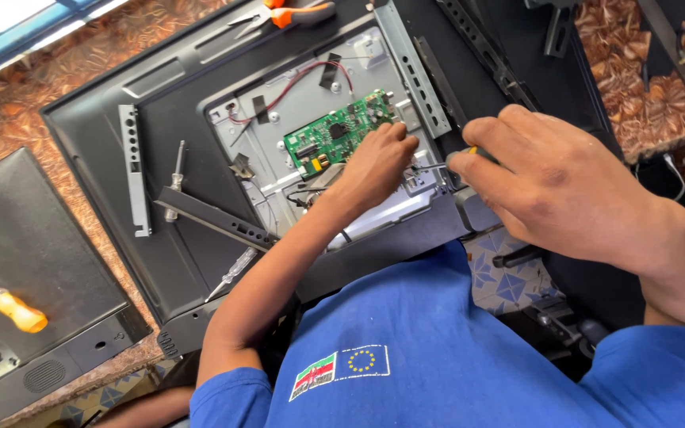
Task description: The person uses a screwdriver to work on a green circuit board inside an open electronic device, likely a television. They manipulate wires and components on the board while holding the device steady with their other hand.
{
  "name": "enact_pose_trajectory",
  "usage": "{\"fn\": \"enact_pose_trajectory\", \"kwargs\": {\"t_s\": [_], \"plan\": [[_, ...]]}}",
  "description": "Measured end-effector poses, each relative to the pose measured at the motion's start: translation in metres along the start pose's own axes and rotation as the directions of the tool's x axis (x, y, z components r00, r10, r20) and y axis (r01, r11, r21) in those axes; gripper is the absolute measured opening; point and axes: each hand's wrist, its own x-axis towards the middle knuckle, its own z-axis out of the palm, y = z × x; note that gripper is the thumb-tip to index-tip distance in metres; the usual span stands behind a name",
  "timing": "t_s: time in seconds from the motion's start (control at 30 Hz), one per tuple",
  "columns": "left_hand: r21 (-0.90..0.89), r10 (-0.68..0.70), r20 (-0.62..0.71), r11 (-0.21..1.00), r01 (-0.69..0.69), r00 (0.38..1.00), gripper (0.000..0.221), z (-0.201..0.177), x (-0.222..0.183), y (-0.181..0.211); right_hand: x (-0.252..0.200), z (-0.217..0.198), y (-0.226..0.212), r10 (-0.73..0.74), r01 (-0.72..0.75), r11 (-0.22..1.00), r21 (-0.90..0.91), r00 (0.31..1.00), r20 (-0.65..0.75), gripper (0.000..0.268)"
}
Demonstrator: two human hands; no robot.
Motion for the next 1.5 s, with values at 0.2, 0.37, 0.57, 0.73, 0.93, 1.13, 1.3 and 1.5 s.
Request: {"fn": "enact_pose_trajectory", "kwargs": {"t_s": [0.2,0.37,0.57,0.73,0.93,1.13,1.3,1.5], "plan": [[0.093,-0.064,0.002,0.994,0.063,0.998,0.014,0.003,0.008,0.001,0.005,-0.002,-0.004,0.019,-0.016,0.997,0.082,0.999,-0.046,0.017],[0.040,-0.058,0.200,0.998,0.051,0.978,0.025,-0.007,0.013,0.005,-0.003,0.006,-0.002,0.046,-0.044,0.996,0.073,0.999,-0.027,0.023],[0.026,-0.011,0.201,1.000,0.006,0.979,0.022,-0.010,0.011,0.002,-0.001,0.010,-0.001,0.025,-0.024,0.997,0.080,1.000,-0.016,0.027],[0.037,0.011,0.197,0.999,-0.019,0.980,0.022,-0.009,0.009,-0.005,-0.003,0.009,0.002,-0.005,0.003,0.997,0.075,0.999,0.036,0.033],[0.132,0.005,0.125,0.991,-0.022,0.992,0.029,-0.002,0.004,-0.001,-0.005,0.008,-0.001,0.023,-0.030,0.995,0.091,0.997,0.080,0.043],[0.113,-0.026,0.082,0.993,0.016,0.996,0.023,-0.002,0.001,0.003,-0.008,0.009,-0.018,0.289,-0.224,0.854,-0.470,0.955,0.070,0.048],[0.087,-0.047,0.096,0.995,0.039,0.994,0.022,-0.006,0.001,0.005,-0.006,0.004,-0.001,0.069,-0.070,0.988,0.135,0.998,0.011,0.048],[0.093,-0.059,0.097,0.994,0.050,0.994,0.019,-0.002,0.001,0.005,-0.010,0.012,-0.007,0.320,-0.282,0.879,-0.385,0.947,0.038,0.030]]}}
